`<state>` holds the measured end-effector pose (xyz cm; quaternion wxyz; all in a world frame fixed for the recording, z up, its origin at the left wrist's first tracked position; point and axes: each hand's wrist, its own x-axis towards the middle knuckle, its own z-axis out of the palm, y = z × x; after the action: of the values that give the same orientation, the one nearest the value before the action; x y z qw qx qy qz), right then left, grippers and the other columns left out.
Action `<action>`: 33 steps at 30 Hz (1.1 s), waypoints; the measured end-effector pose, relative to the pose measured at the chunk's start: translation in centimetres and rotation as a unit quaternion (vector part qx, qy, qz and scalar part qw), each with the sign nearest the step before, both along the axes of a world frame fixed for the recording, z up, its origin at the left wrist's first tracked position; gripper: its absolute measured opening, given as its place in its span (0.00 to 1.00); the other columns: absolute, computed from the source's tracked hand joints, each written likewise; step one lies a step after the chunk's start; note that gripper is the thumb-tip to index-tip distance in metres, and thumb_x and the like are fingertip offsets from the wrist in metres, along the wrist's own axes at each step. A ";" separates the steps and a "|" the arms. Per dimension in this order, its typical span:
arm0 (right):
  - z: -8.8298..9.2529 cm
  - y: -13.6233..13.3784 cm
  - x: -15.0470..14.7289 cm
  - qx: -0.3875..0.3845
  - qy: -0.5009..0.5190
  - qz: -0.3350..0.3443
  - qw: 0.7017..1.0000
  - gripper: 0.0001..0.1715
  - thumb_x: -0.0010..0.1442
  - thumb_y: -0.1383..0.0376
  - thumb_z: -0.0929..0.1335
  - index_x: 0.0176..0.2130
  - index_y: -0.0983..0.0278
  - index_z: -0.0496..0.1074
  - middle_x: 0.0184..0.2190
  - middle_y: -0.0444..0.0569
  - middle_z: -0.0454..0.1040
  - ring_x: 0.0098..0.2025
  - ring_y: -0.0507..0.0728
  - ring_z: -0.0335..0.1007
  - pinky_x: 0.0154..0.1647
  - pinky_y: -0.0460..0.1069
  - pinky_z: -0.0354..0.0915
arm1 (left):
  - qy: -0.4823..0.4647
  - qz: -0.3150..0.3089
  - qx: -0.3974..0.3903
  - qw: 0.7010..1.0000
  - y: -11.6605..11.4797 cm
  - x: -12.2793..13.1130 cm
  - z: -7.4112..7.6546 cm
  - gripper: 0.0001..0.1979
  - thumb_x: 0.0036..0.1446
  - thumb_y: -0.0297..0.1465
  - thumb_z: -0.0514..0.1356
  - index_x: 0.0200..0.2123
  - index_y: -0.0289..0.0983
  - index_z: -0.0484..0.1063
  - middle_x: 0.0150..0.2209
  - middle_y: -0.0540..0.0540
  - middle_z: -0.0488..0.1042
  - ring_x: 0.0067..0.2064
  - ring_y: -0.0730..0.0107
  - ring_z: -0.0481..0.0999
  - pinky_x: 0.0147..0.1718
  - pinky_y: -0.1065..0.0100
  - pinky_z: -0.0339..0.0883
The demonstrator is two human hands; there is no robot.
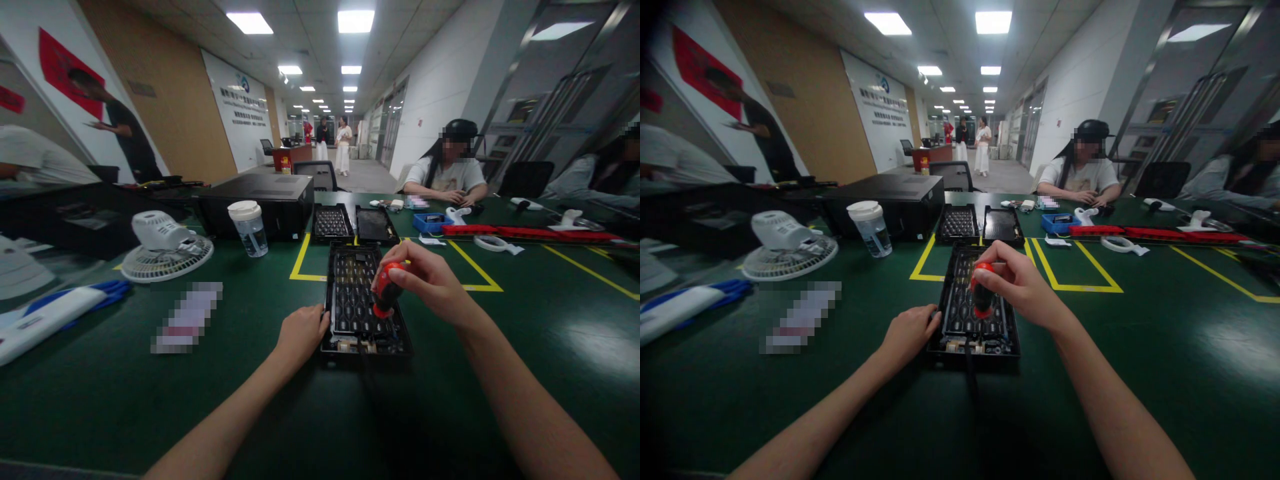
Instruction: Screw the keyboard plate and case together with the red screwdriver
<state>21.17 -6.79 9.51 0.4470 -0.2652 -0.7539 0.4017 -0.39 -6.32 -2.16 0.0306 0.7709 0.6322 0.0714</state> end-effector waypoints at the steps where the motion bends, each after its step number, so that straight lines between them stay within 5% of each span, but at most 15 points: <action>1: 0.0 0.0 -0.1 0.003 -0.002 -0.006 1.000 0.07 0.57 0.63 0.65 0.33 0.65 0.63 0.29 0.47 0.70 0.30 0.52 0.69 0.29 0.47 0.66 | 0.001 0.003 -0.004 1.000 0.0 0.0 0.1 0.19 0.61 0.40 0.42 0.40 0.39 0.69 0.38 0.44 0.75 0.40 0.67 0.74 0.36 0.69 0.64; 33: -0.5 0.1 -0.6 0.114 -0.051 -0.148 0.981 0.12 0.52 0.64 0.69 0.25 0.65 0.61 0.26 0.43 0.63 0.26 0.48 0.59 0.23 0.44 0.57 | 0.004 -0.014 0.033 0.999 0.3 -0.4 -0.9 0.19 0.61 0.40 0.42 0.39 0.39 0.68 0.35 0.45 0.75 0.38 0.66 0.74 0.34 0.68 0.64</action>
<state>20.58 -6.68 9.02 0.4901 -0.3414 -0.7690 0.2280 -0.75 -6.05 -3.06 0.0042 0.7806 0.6186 0.0889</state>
